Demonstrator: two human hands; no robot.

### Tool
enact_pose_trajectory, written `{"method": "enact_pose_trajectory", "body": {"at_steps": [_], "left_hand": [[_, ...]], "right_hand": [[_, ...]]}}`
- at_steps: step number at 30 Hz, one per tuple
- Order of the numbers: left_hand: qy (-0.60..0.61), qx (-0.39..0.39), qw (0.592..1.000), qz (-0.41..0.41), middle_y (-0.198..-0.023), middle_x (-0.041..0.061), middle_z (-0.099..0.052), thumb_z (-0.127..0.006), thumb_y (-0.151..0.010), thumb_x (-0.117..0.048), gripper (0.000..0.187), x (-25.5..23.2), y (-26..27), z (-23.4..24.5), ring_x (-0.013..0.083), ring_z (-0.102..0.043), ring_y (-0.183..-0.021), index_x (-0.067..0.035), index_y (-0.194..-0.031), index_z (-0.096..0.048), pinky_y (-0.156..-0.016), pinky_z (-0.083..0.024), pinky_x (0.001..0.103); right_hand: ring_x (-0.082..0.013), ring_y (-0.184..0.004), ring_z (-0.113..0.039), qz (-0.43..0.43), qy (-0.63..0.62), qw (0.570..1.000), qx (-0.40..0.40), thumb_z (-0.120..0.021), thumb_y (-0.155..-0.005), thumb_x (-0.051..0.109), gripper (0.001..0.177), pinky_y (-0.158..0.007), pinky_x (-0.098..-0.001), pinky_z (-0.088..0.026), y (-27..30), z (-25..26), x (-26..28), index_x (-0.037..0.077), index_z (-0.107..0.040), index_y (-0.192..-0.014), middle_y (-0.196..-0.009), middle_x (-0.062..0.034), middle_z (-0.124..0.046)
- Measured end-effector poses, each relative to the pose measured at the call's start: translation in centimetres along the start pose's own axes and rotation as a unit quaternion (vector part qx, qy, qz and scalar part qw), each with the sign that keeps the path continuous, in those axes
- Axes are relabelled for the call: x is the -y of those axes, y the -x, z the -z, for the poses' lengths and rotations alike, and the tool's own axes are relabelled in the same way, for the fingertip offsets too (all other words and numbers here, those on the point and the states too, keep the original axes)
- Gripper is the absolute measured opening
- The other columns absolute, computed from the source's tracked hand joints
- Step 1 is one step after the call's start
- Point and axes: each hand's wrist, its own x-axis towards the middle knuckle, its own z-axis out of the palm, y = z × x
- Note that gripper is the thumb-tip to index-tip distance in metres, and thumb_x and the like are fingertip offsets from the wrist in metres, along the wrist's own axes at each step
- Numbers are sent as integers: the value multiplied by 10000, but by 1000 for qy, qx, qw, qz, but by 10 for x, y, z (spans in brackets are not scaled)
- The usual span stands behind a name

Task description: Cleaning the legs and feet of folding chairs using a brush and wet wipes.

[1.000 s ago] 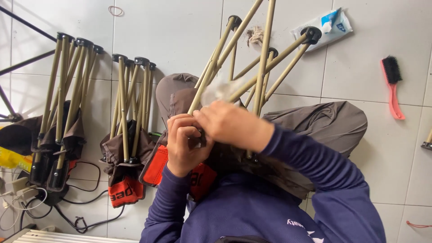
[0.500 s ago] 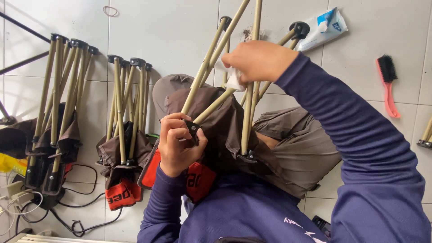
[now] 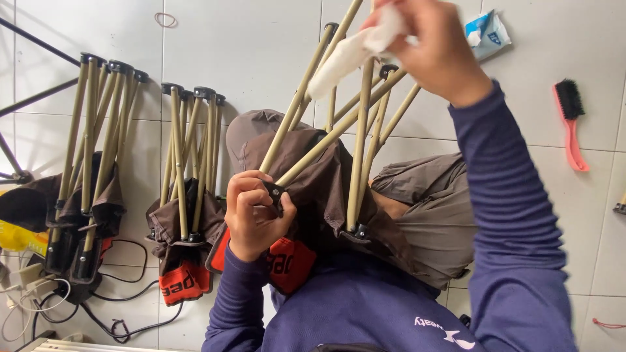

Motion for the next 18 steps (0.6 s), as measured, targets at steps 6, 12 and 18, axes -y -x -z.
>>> {"method": "enact_pose_trajectory", "body": {"at_steps": [6,12,18], "left_hand": [[3,18,1000,0,-1010,112,-543,-759,-709,83,384,0,-2,1,287,-632,-981,-62,-947,-495,-859,-578,384],[24,12,999,22,-1035,117,-517,-766,-708,58,407,1,-4,2,275,-657,-959,-62,-970,-478,-832,-577,361],[90,-41,992,-74,-796,129,-492,-802,-794,13,305,14,2,5,365,-669,-726,-26,-828,-501,-639,-560,403]], "right_hand": [[-294,-1185,-477,42,-198,851,-485,-562,-966,-321,653,-1110,-411,-370,90,-8,-13,163,-507,-1400,-1309,-123,-524],[-232,-1098,-579,-73,-150,855,-490,-570,-982,-24,308,-1029,-417,-517,123,-95,5,113,-528,-1255,-1216,-93,-588],[-311,-944,-714,0,289,933,-212,-593,-1000,180,286,-842,-414,-609,130,-116,-64,161,-795,-1201,-1073,-70,-751]]}}
